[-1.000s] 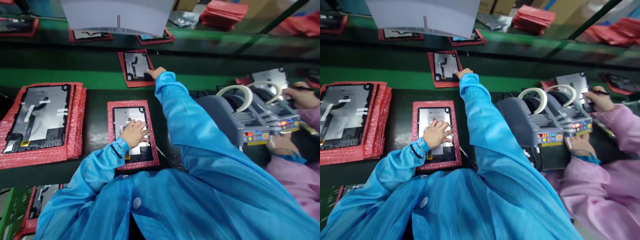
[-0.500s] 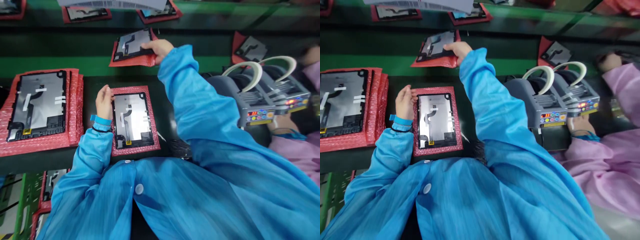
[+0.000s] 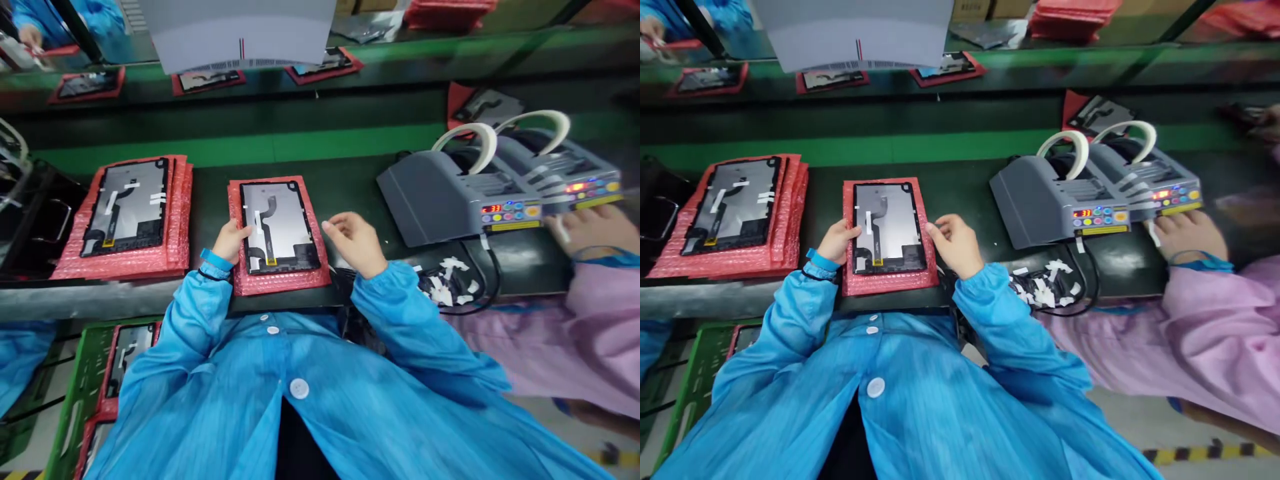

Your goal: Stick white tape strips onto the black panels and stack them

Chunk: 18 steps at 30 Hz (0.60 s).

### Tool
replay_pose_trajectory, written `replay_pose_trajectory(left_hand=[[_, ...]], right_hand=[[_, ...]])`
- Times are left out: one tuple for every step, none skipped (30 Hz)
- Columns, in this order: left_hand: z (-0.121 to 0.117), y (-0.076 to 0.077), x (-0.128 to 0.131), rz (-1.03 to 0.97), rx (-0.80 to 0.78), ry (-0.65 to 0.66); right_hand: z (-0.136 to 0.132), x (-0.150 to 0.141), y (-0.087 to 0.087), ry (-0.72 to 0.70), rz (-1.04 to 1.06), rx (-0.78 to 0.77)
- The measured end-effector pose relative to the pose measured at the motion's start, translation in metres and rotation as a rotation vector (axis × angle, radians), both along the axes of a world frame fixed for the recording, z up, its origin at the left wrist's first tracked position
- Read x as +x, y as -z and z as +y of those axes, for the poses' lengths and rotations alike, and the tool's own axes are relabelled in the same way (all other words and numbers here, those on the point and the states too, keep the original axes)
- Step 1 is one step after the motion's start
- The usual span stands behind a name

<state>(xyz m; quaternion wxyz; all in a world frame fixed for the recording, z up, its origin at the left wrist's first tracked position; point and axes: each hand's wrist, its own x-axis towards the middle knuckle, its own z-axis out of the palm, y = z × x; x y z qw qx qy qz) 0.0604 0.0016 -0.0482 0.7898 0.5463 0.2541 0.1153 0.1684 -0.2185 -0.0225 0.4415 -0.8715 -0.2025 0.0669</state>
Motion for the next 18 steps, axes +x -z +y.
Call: replay_pose_trajectory(left_hand=[[0.001, 0.001, -0.002, 0.005, 0.026, -0.006], [0.002, 0.001, -0.003, 0.017, 0.07, -0.016], [0.003, 0.0, -0.003, 0.04, 0.141, -0.03], [0.005, -0.002, -0.003, 0.077, 0.244, -0.047], [0.006, -0.004, -0.004, 0.131, 0.378, -0.068], [0.007, -0.007, -0.004, 0.196, 0.532, -0.088], [0.008, -0.011, -0.005, 0.267, 0.692, -0.102], [0.009, -0.015, -0.005, 0.34, 0.839, -0.101], [0.009, -0.019, -0.006, 0.41, 0.964, -0.088], [0.008, -0.024, -0.006, 0.47, 1.061, -0.068], [0.006, -0.028, -0.006, 0.521, 1.136, -0.043], [0.003, -0.032, -0.006, 0.565, 1.192, -0.012], [0.0, -0.036, -0.007, 0.609, 1.235, 0.017], [-0.003, -0.039, -0.007, 0.653, 1.27, 0.049], [-0.006, -0.042, -0.007, 0.7, 1.3, 0.085], [-0.008, -0.045, -0.008, 0.746, 1.33, 0.121], [-0.009, -0.047, -0.008, 0.79, 1.364, 0.147], [-0.008, -0.05, -0.009, 0.824, 1.406, 0.157]], right_hand=[[0.001, -0.003, 0.003, -0.034, 0.023, -0.055], [0.004, -0.005, 0.005, -0.069, 0.051, -0.105], [0.008, -0.007, 0.008, -0.095, 0.073, -0.141], [0.013, -0.009, 0.01, -0.113, 0.088, -0.16], [0.018, -0.01, 0.012, -0.124, 0.099, -0.163], [0.023, -0.01, 0.014, -0.131, 0.105, -0.155], [0.028, -0.01, 0.016, -0.132, 0.106, -0.144], [0.033, -0.01, 0.017, -0.127, 0.097, -0.132], [0.036, -0.01, 0.017, -0.119, 0.084, -0.12], [0.037, -0.01, 0.018, -0.106, 0.068, -0.103], [0.036, -0.01, 0.018, -0.088, 0.055, -0.074], [0.031, -0.009, 0.018, -0.062, 0.047, -0.03], [0.023, -0.008, 0.018, -0.021, 0.047, 0.032], [0.011, -0.006, 0.018, 0.041, 0.052, 0.109], [-0.004, -0.004, 0.019, 0.13, 0.056, 0.196], [-0.022, -0.001, 0.019, 0.248, 0.052, 0.287], [-0.043, 0.003, 0.018, 0.386, 0.037, 0.371], [-0.064, 0.007, 0.017, 0.536, 0.011, 0.445]])
